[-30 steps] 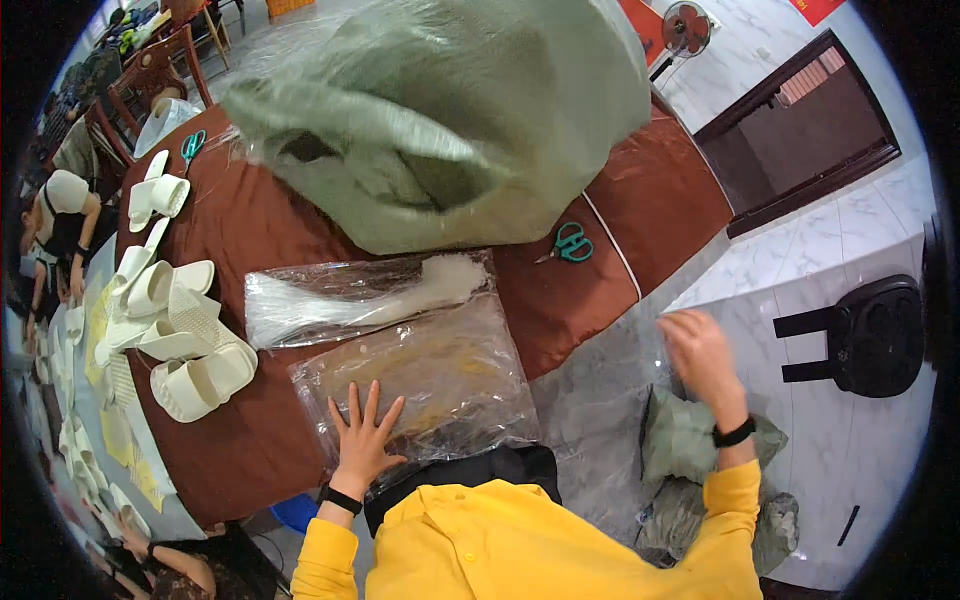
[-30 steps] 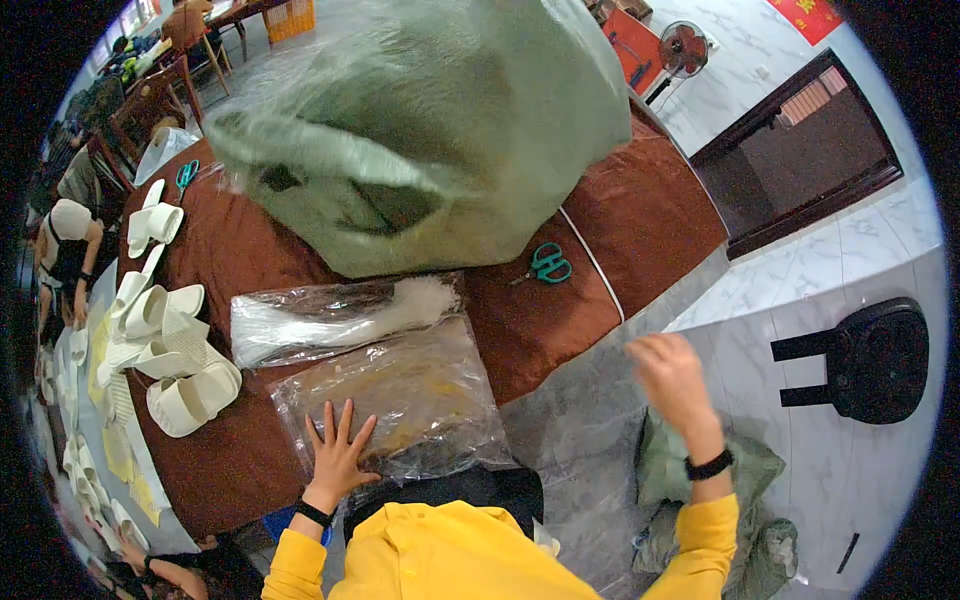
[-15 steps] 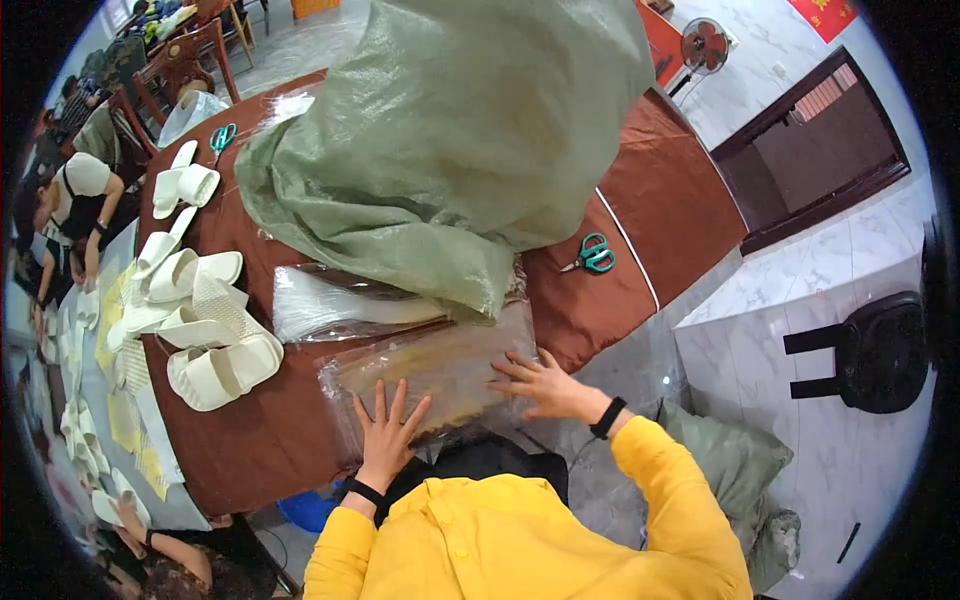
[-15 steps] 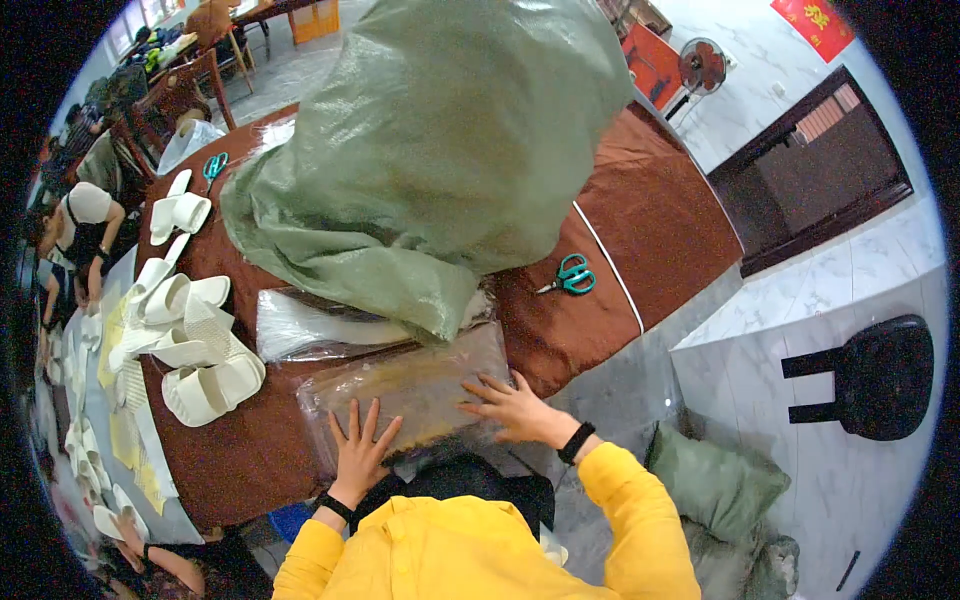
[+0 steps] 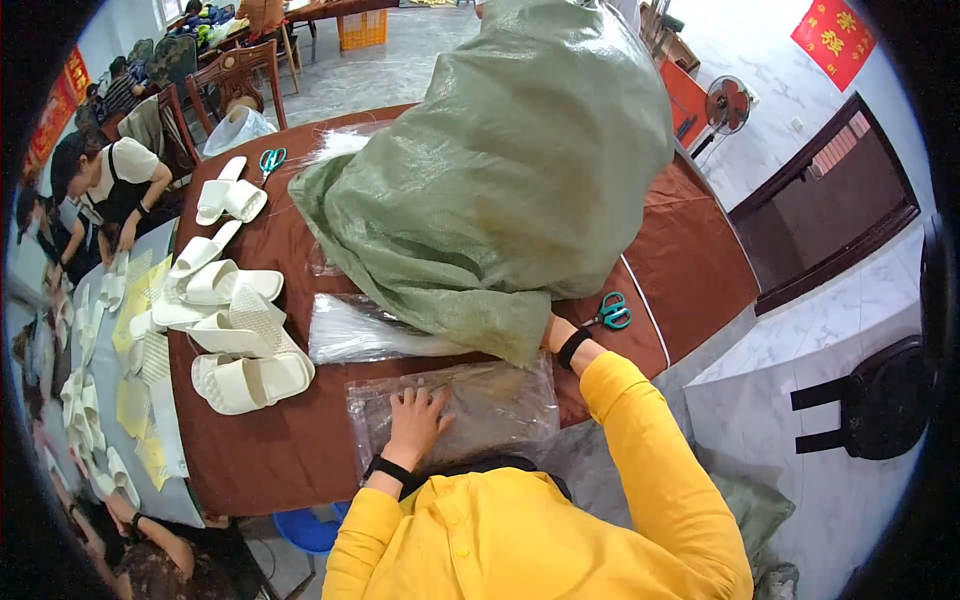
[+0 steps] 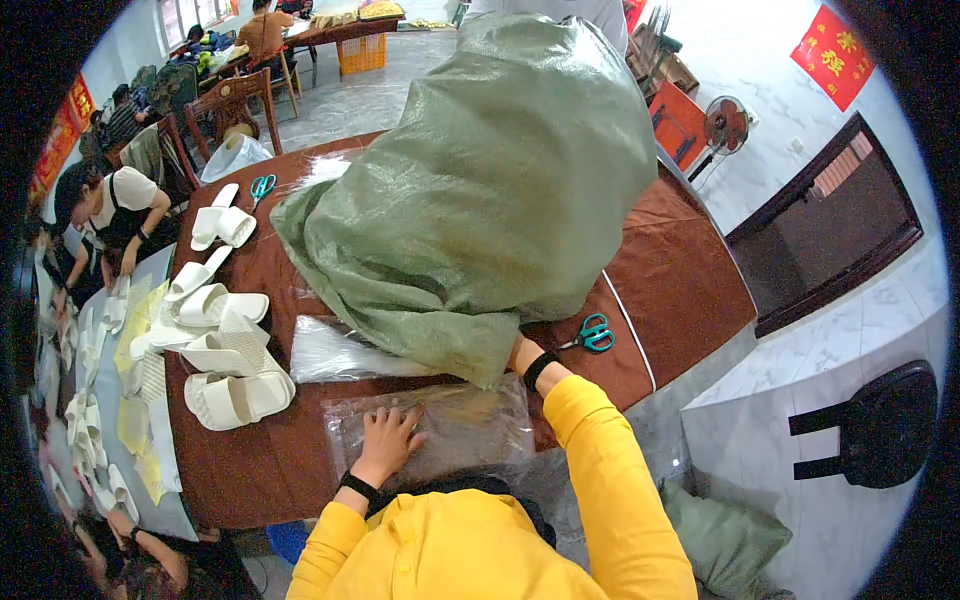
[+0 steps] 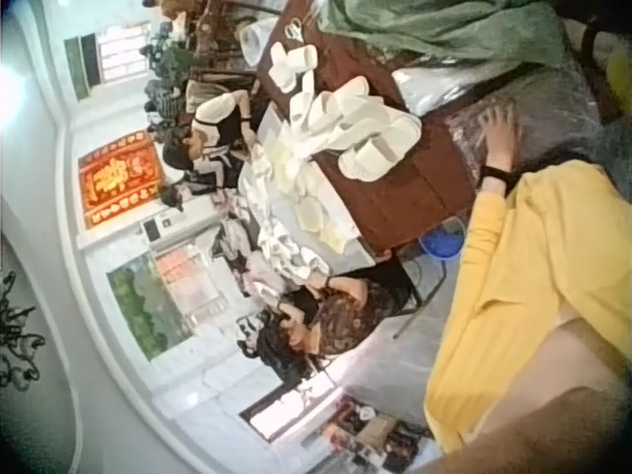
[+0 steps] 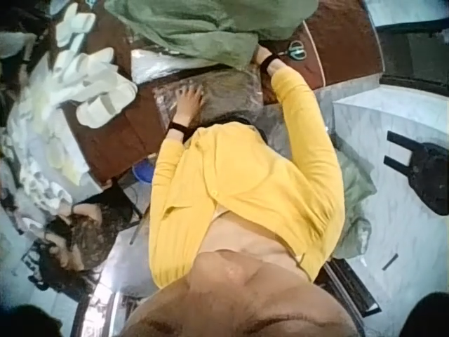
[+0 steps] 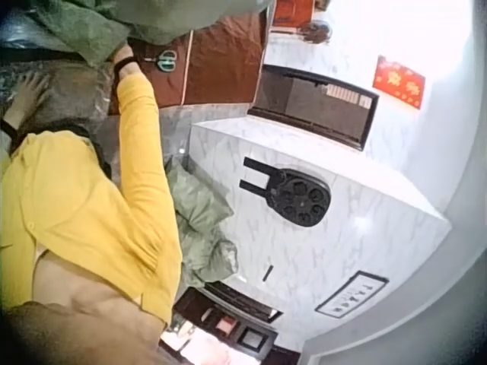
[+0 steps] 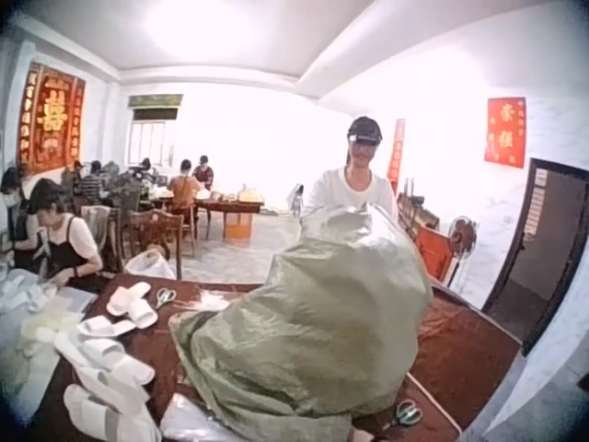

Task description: Checking, sorting, and packaging white slippers on a large assembly table.

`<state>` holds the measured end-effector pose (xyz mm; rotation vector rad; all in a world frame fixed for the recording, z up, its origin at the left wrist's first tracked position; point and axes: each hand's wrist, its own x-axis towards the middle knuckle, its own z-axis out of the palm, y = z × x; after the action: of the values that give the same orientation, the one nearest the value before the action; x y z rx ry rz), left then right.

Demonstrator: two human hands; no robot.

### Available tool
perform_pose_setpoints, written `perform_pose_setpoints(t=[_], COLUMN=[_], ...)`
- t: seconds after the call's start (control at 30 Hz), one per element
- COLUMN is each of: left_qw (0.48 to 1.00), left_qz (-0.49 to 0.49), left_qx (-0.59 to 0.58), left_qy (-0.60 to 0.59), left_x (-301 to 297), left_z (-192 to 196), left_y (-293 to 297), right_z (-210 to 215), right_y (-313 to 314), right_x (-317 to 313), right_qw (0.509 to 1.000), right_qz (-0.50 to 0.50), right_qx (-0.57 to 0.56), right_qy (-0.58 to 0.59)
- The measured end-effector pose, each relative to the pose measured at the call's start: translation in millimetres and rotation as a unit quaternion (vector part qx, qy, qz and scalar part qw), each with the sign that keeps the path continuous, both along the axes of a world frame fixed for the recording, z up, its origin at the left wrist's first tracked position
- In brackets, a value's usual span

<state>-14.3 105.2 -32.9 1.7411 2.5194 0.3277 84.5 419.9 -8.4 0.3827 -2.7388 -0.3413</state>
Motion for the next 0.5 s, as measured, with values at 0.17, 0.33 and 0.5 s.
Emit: perform_pose_setpoints(t=[0.17,0.33,0.5], left_qw=[0.999,0.993,0.944], left_qz=[-0.008,0.028,-0.007], left_qx=[0.04,0.005,0.109], left_qy=[-0.012,-0.111,-0.311], left_x=[-10,-31,-41], left_z=[-10,-33,-13], left_y=[16,4,-26], right_z=[31,170,61], right_y=[8,-124,-93], right_x=[22,31,101], right_qw=[0.959,0.889,0.821], right_qz=[0.032,-0.224,-0.127], right_qx=[0.281,-0.307,-0.492], right_qy=[-0.002,-0.258,-0.259])
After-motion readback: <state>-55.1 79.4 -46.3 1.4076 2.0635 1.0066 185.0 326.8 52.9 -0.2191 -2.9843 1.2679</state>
